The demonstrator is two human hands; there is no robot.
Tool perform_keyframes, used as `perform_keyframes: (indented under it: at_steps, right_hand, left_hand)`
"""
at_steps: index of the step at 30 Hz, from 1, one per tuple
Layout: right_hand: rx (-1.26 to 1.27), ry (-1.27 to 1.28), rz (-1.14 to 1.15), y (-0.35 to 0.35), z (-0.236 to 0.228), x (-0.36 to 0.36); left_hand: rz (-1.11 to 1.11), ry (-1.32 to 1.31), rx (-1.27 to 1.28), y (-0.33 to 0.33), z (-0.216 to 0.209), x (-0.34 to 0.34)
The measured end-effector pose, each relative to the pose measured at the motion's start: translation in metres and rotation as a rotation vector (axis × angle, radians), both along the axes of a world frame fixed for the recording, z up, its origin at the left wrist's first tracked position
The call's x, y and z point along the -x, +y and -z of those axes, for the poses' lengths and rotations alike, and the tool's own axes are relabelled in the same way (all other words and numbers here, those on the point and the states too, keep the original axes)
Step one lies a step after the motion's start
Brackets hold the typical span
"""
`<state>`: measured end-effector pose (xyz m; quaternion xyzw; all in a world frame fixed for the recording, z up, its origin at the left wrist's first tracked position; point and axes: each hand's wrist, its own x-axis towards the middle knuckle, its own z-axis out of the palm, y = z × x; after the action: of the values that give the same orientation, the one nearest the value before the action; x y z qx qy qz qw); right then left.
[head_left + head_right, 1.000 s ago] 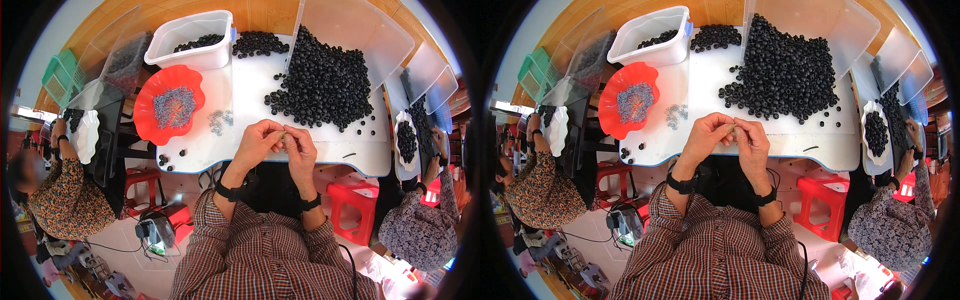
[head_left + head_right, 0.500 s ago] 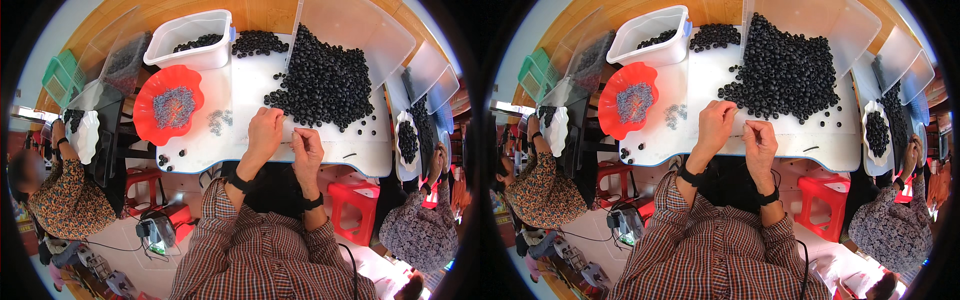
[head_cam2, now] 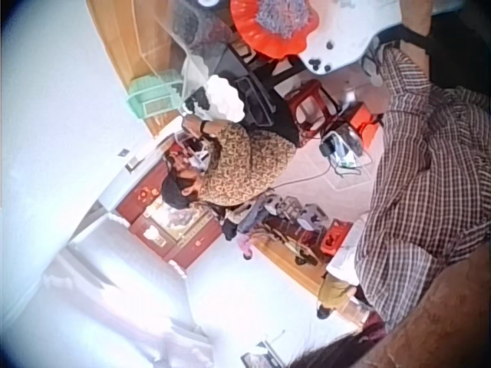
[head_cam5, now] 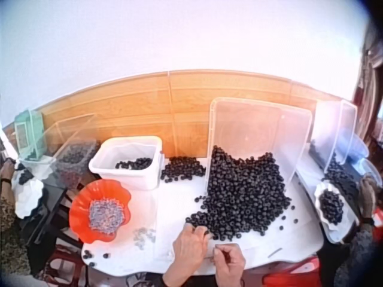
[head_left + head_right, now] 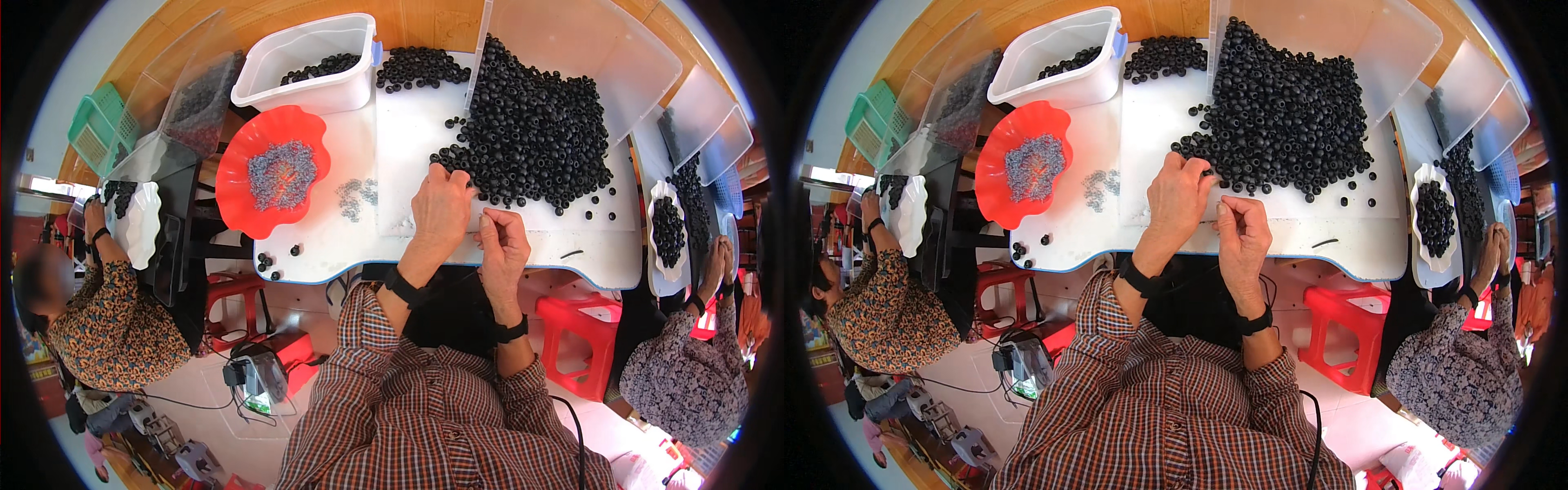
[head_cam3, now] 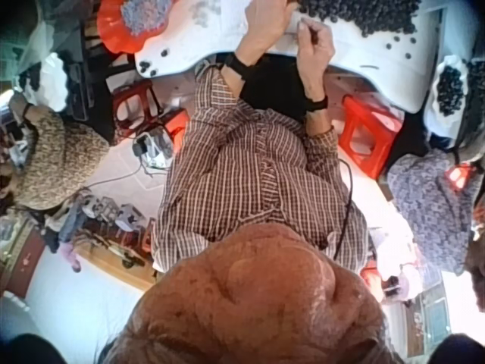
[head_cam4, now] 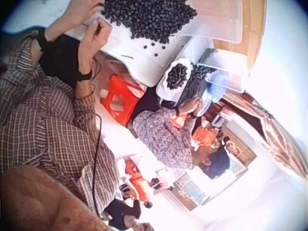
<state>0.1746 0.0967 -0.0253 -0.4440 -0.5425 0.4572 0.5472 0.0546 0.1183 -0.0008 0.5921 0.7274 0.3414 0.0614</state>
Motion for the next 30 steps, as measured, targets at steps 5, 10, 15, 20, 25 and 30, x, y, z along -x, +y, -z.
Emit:
perform_keyframes:
  at_steps: [5, 10, 15, 20, 25, 30]
  right_hand:
    - [0.016, -0.002, -0.003, 0.000, 0.000, -0.002]
    - [0.033, 0.013, -0.013, -0.001, 0.000, -0.002]
    - [0.035, 0.023, -0.025, -0.001, -0.001, -0.002]
    - [0.080, 0.034, -0.038, -0.003, -0.011, -0.004]
    - [0.205, 0.322, -0.185, -0.007, -0.025, -0.003]
    - [0.231, 0.401, -0.273, -0.014, -0.030, 0.002]
  left_hand:
    - [0.086, -0.187, -0.109, -0.008, 0.006, 0.007]
    - [0.231, -1.042, -0.034, -0.023, 0.004, 0.019]
    - [0.348, -1.590, -0.056, -0.039, 0.003, 0.024]
    - [0.345, -1.791, -0.038, -0.054, -0.001, 0.025]
    - [0.330, -1.888, -0.065, -0.066, 0.001, 0.029]
    - [0.323, -1.935, -0.034, -0.075, 0.002, 0.032]
